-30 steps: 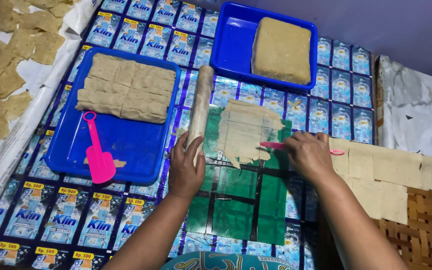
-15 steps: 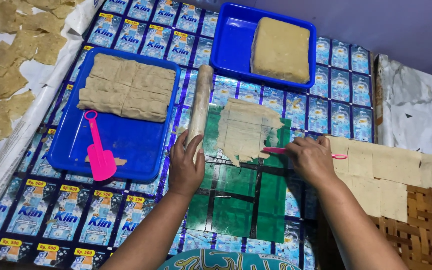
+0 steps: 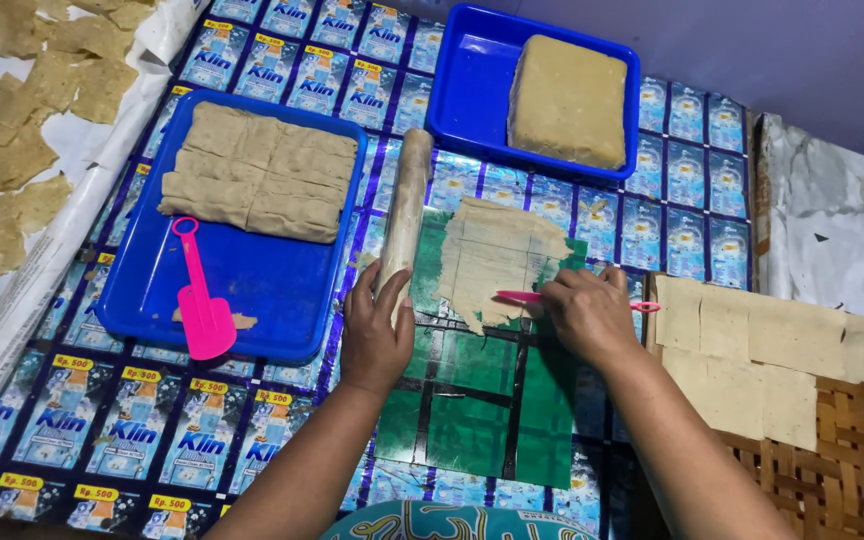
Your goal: Rolling out, cutting, and arranging thin dough sheets on a drying tray.
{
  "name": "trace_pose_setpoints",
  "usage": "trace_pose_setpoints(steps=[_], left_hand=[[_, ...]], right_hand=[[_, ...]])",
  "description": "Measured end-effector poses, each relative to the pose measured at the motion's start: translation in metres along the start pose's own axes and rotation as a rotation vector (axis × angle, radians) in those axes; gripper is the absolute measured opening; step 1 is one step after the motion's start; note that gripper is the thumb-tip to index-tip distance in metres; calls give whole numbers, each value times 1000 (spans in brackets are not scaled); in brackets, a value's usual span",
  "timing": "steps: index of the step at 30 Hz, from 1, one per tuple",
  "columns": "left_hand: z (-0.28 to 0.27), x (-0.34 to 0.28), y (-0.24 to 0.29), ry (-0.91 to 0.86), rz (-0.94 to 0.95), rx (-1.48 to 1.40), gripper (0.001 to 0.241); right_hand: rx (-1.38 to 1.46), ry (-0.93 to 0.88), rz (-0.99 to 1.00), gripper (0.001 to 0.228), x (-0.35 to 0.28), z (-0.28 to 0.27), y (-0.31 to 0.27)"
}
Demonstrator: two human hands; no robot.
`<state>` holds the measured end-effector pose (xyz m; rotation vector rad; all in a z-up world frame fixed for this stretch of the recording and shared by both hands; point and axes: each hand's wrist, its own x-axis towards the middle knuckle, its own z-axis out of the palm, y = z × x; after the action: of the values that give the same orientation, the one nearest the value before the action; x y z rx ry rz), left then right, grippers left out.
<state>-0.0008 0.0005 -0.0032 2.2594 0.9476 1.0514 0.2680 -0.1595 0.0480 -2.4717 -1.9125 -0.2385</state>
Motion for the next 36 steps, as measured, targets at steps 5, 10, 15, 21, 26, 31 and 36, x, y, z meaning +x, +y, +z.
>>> trace_pose_setpoints(steps=[5,10,15,21,26,31,36], left_hand=[[-1,0,1,-8,-6,-5,40],[-2,1,2,-10,-15,-12,40],[-3,2,2,-2,-7,-22,41],[0,0,-2,-3,2,-16,40],[-1,1,1,16,6,-21,41],[-9,2,14,-67,-70,-47,45],[0,-2,1,21,9,-8,39]], right_hand=[[35,16,-19,11,11,7,-14],[78,55,-52,12,28,4,-37],[103,15,-54,12,42,11,-56],[203,-246,211,14,26,-19,-63],[140,-255,479,42,-37,-55,-65],[-49,-283,569,43,-73,-54,-88],[-339,-140,498,37,-79,21,-81]])
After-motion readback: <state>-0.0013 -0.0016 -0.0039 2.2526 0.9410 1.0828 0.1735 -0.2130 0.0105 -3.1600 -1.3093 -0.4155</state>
